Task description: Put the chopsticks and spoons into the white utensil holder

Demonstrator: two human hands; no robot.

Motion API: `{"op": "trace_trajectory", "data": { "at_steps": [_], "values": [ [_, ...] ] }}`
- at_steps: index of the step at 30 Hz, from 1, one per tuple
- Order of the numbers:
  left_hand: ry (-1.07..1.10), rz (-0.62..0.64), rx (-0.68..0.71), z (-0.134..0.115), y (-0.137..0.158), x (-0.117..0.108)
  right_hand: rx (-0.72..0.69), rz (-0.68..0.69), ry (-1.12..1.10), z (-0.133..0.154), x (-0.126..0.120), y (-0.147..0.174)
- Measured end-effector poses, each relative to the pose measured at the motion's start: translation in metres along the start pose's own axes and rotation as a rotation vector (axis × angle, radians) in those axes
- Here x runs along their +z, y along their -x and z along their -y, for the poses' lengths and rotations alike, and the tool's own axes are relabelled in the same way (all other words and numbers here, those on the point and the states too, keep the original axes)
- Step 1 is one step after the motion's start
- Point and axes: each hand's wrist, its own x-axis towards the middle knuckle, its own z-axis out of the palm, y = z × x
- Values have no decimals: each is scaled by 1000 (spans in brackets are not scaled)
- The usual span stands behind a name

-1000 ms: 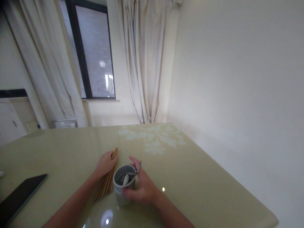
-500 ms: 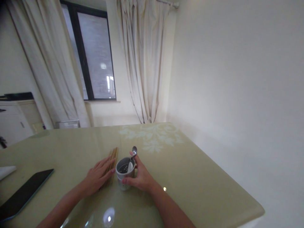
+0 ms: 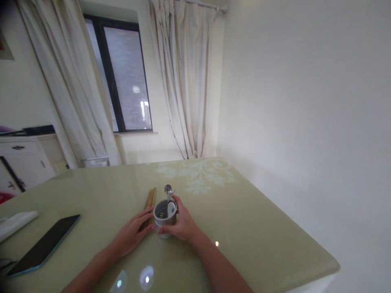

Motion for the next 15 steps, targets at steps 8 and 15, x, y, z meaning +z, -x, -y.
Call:
{"op": "trace_trajectory", "data": {
  "at_steps": [8, 15],
  "values": [
    [253, -323, -37, -31, -22, -34, -46, 24, 20, 4, 3, -1],
    [641, -214, -200, -97, -75, -61, -100, 47, 41, 6, 1, 0]
  ]
}}
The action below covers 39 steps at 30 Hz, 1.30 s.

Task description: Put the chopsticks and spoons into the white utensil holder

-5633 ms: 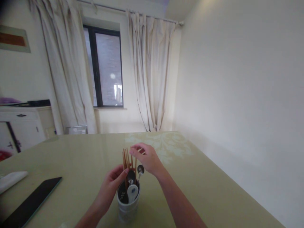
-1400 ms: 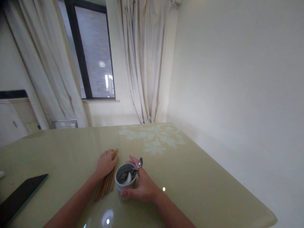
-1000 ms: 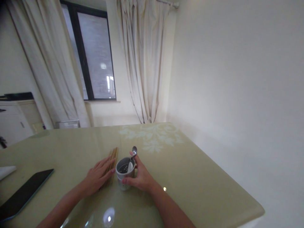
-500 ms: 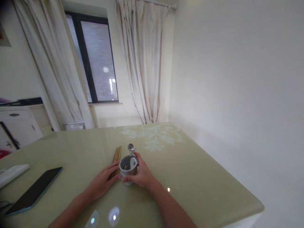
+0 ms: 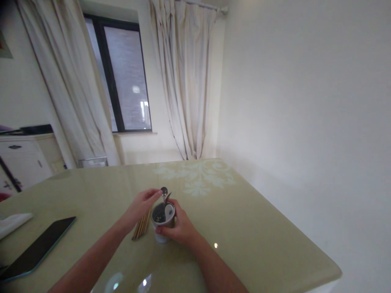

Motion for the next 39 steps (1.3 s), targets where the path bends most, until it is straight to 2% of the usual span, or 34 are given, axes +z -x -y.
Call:
{"op": "trace_trajectory", "data": {
  "at_steps": [3, 7, 10, 13, 16, 19, 22, 26, 29, 32, 35, 39],
  "values": [
    [26, -7, -23, -6, 0, 4, -17, 7, 18, 1, 0, 1],
    [81, -102, -9, -9, 4, 0, -15, 1, 26, -2, 1, 1],
    [134, -185, 24, -20, 4, -2, 17, 5, 7, -6, 2, 2],
    [280, -338, 78, -37, -2, -6, 40, 5, 2, -8, 1, 3],
    [522, -525, 116, -44, -11, -21, 50, 4, -9, -9, -1, 4],
    [564, -607, 63, -27, -18, -46, 61, 9, -26, -9, -1, 4],
    [300, -537, -171, 16, -17, -62, 69, 7, -7, -8, 0, 4],
    [159, -491, -318, 73, -4, -61, 80, 12, -3, -5, 0, 5],
    [66, -490, -340, 98, 0, -54, 87, 6, 9, -3, -1, 6],
    [-7, -470, -302, 110, -4, -50, 97, -2, 32, -3, -3, 9],
    [-79, -463, -244, 111, -6, -46, 112, -11, 90, -4, -5, 11],
    [-155, -448, -106, 85, 7, -29, 117, -24, 241, 2, -6, 11]
  ]
}}
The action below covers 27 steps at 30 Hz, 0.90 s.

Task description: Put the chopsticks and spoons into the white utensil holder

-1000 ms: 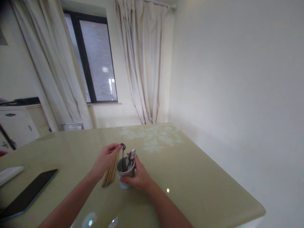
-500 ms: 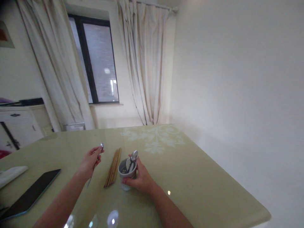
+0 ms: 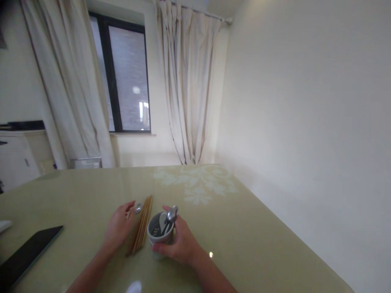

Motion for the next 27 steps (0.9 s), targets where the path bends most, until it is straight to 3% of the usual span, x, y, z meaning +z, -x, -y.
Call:
{"op": "trace_trajectory", "data": {
  "at_steps": [5, 8, 10, 13, 15, 18, 20, 22, 24, 26, 27],
  "values": [
    [36, 207, 435, -60, 54, 10, -168, 2, 160, 21, 5, -5],
    [-16, 301, 543, -79, 76, 14, -211, 19, 162, 32, 8, -7],
    [-14, 264, 556, -80, 82, 16, -228, 9, 159, 34, 8, -7],
    [86, 191, 514, -77, 82, 17, -267, -18, 158, 31, 7, -6],
    [264, 162, 403, -78, 76, 14, -246, -25, 151, 27, 6, -5],
    [640, -54, 133, -78, 54, -1, -170, -27, 169, 20, 5, -3],
    [772, -212, 13, -69, 32, -17, -112, -36, 168, 17, 5, -1],
    [703, -277, -29, -50, 9, -33, -50, -47, 132, 14, 6, -1],
    [417, -298, -73, -24, -9, -42, 7, -50, 81, 13, 7, -1],
    [-15, -155, -93, 1, -18, -44, 42, -50, 41, 11, 8, -2],
    [-109, -108, -89, 12, -19, -42, 51, -52, 28, 10, 8, -2]
  ]
}}
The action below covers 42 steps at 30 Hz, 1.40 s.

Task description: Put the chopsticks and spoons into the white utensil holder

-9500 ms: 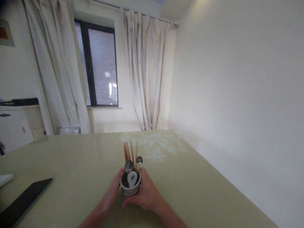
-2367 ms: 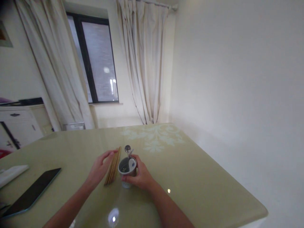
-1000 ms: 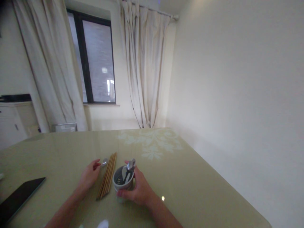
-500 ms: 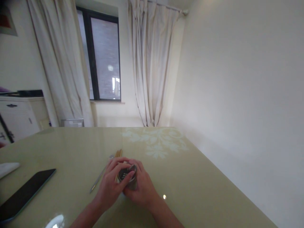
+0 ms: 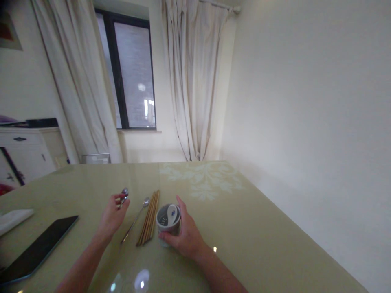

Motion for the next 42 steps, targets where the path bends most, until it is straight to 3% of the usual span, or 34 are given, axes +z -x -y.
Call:
{"op": "trace_trajectory", "data": {
  "at_steps": [5, 8, 10, 12, 14, 17, 20, 25, 29, 31, 33, 38, 42],
  "values": [
    [-210, 124, 40, 20, 10, 15, 16, -2, -44, -1, -1, -1],
    [-277, 150, 91, 12, 18, 17, 9, 14, -52, 1, -1, -1],
    [-274, 118, 203, -2, 26, 19, -3, 18, -38, 2, 0, -2],
    [-163, 115, 350, -22, 38, 21, -21, 15, -5, 1, 2, -2],
    [55, 248, 426, -44, 54, 26, -49, 25, 35, -1, 3, -2],
    [245, 513, 388, -67, 75, 32, -116, 61, 57, -2, 5, -2],
    [312, 603, 311, -75, 84, 33, -171, 82, 71, -3, 7, -2],
    [443, 473, 337, -79, 81, 25, -109, 71, 95, -2, 7, -2],
    [812, 132, 107, -77, 60, 9, -13, 38, 64, -2, -1, -2],
    [882, -41, -10, -65, 42, -1, 10, 8, 63, -2, -5, -2],
    [750, -117, -93, -44, 23, -8, 24, -24, 53, -2, -7, -4],
    [269, 16, -124, 15, -13, -9, -1, -69, 42, -3, -8, -7],
    [17, 29, -110, 38, -26, -4, -40, -72, 47, -4, -8, -8]
  ]
}}
